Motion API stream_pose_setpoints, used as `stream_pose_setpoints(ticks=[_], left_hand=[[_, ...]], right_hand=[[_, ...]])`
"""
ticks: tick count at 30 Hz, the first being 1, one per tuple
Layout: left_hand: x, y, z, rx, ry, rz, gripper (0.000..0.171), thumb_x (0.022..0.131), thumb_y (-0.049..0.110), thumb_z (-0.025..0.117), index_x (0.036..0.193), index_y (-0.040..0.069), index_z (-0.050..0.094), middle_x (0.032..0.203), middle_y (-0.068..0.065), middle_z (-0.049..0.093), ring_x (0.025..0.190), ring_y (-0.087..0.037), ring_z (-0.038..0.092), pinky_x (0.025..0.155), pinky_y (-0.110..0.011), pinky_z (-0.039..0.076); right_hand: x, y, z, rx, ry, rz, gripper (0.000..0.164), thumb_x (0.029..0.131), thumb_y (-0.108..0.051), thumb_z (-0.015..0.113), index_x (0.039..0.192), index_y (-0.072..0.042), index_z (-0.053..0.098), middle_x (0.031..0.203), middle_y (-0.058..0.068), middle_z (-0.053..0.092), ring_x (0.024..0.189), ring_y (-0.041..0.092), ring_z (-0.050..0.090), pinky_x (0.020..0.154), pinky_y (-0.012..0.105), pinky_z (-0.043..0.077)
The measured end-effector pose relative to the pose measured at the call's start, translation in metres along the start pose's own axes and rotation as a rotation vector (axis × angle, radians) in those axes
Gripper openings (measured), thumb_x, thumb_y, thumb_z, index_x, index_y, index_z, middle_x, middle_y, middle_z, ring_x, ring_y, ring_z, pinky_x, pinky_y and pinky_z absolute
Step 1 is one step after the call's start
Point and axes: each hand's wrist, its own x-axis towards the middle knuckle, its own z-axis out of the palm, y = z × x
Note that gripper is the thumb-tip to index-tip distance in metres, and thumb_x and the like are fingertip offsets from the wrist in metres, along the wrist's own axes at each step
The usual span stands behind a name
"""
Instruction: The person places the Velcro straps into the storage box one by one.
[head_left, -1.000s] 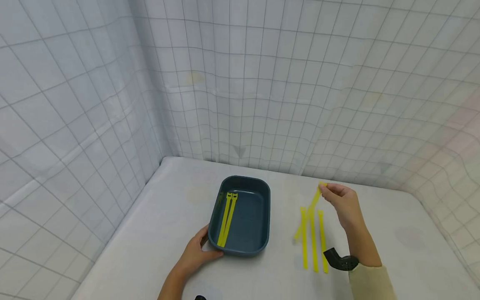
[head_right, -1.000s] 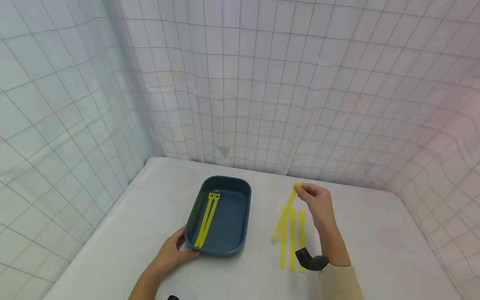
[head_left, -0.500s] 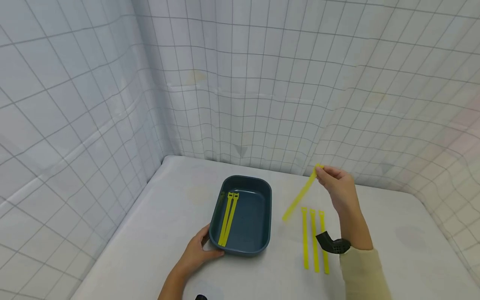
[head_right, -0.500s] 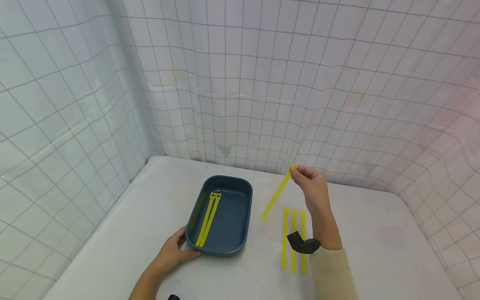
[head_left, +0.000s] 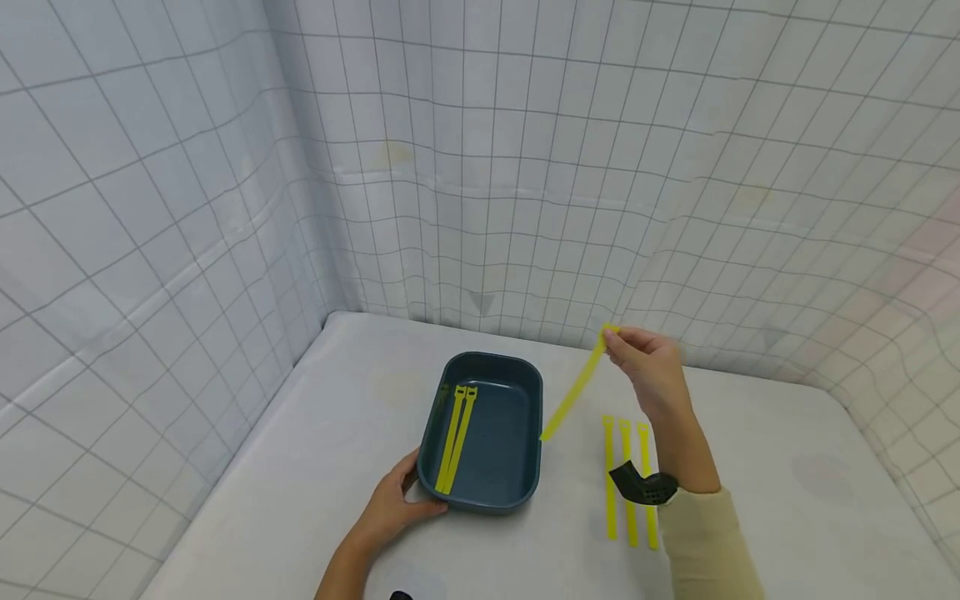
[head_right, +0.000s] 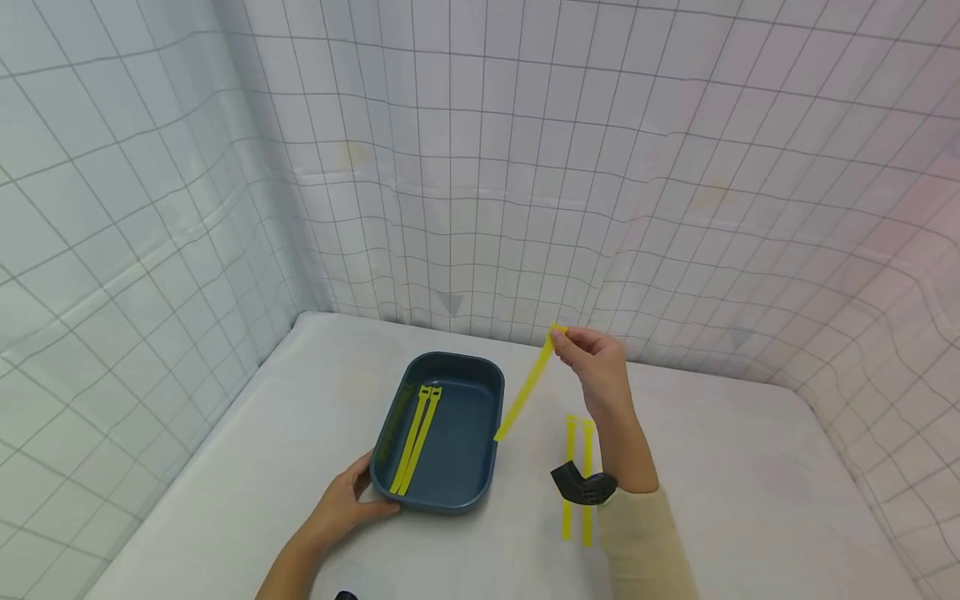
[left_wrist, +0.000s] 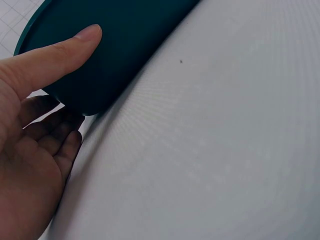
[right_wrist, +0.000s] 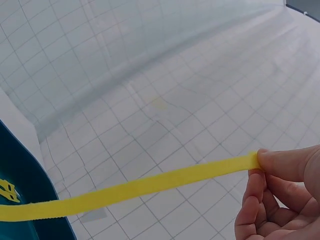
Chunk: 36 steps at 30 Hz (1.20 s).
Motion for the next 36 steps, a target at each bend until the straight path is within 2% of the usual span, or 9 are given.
stream_pose_setpoints(ticks=[3,8,13,18,26,30,36], left_hand=[[-0.001,0.000,0.000,-0.010,-0.002,0.000,0.094,0.060,0.013,0.086,0.139,0.004,0.037,0.140,-0.012,0.039,0.132,-0.027,0.030,0.108,-0.035,0.027],[-0.002,0.000,0.000,-0.019,-0.004,0.000,0.092,0.061,0.013,0.086,0.139,0.005,0.038,0.140,-0.012,0.039,0.132,-0.026,0.030,0.109,-0.035,0.026],[-0.002,-0.001,0.000,-0.017,-0.009,0.001,0.091,0.061,0.013,0.086,0.138,0.006,0.039,0.140,-0.011,0.040,0.132,-0.026,0.030,0.109,-0.035,0.026],[-0.001,0.000,0.000,-0.015,-0.009,0.003,0.091,0.061,0.013,0.086,0.138,0.005,0.039,0.140,-0.012,0.040,0.131,-0.027,0.031,0.109,-0.036,0.026],[0.000,0.002,0.000,-0.012,-0.008,0.003,0.091,0.060,0.013,0.086,0.138,0.005,0.039,0.139,-0.012,0.040,0.131,-0.028,0.031,0.109,-0.037,0.026],[0.000,0.001,0.000,-0.012,-0.003,0.002,0.091,0.060,0.013,0.086,0.138,0.005,0.039,0.139,-0.012,0.041,0.131,-0.028,0.031,0.109,-0.037,0.026],[0.000,0.000,0.000,-0.013,-0.004,0.004,0.093,0.059,0.011,0.087,0.139,0.005,0.038,0.139,-0.012,0.041,0.131,-0.027,0.031,0.109,-0.035,0.026]], right_hand=[[0.000,0.002,0.007,-0.029,-0.001,0.020,0.005,0.083,-0.015,0.069,0.081,-0.011,0.068,0.083,-0.003,0.064,0.079,0.012,0.059,0.079,0.021,0.052],[0.000,0.010,0.021,-0.080,-0.006,0.059,0.014,0.084,-0.020,0.069,0.088,-0.007,0.066,0.086,-0.002,0.064,0.084,0.015,0.059,0.083,0.022,0.051],[-0.002,0.019,0.034,-0.073,-0.025,0.082,0.020,0.084,-0.019,0.069,0.092,-0.002,0.065,0.088,0.000,0.065,0.085,0.016,0.059,0.084,0.024,0.051],[-0.003,0.029,0.046,-0.069,-0.057,0.059,0.024,0.084,-0.016,0.068,0.096,0.005,0.064,0.091,0.004,0.064,0.086,0.017,0.059,0.085,0.026,0.051],[-0.005,0.046,0.062,-0.063,-0.082,0.088,0.022,0.085,-0.014,0.067,0.095,0.006,0.065,0.092,0.007,0.064,0.087,0.018,0.060,0.086,0.027,0.051],[-0.005,0.053,0.069,-0.059,-0.088,0.115,0.026,0.085,-0.013,0.067,0.099,0.009,0.063,0.092,0.007,0.064,0.085,0.020,0.059,0.083,0.026,0.052],[-0.008,0.061,0.079,-0.065,-0.071,0.162,0.025,0.085,-0.013,0.067,0.098,0.008,0.064,0.087,0.006,0.064,0.078,0.017,0.058,0.078,0.026,0.054]])
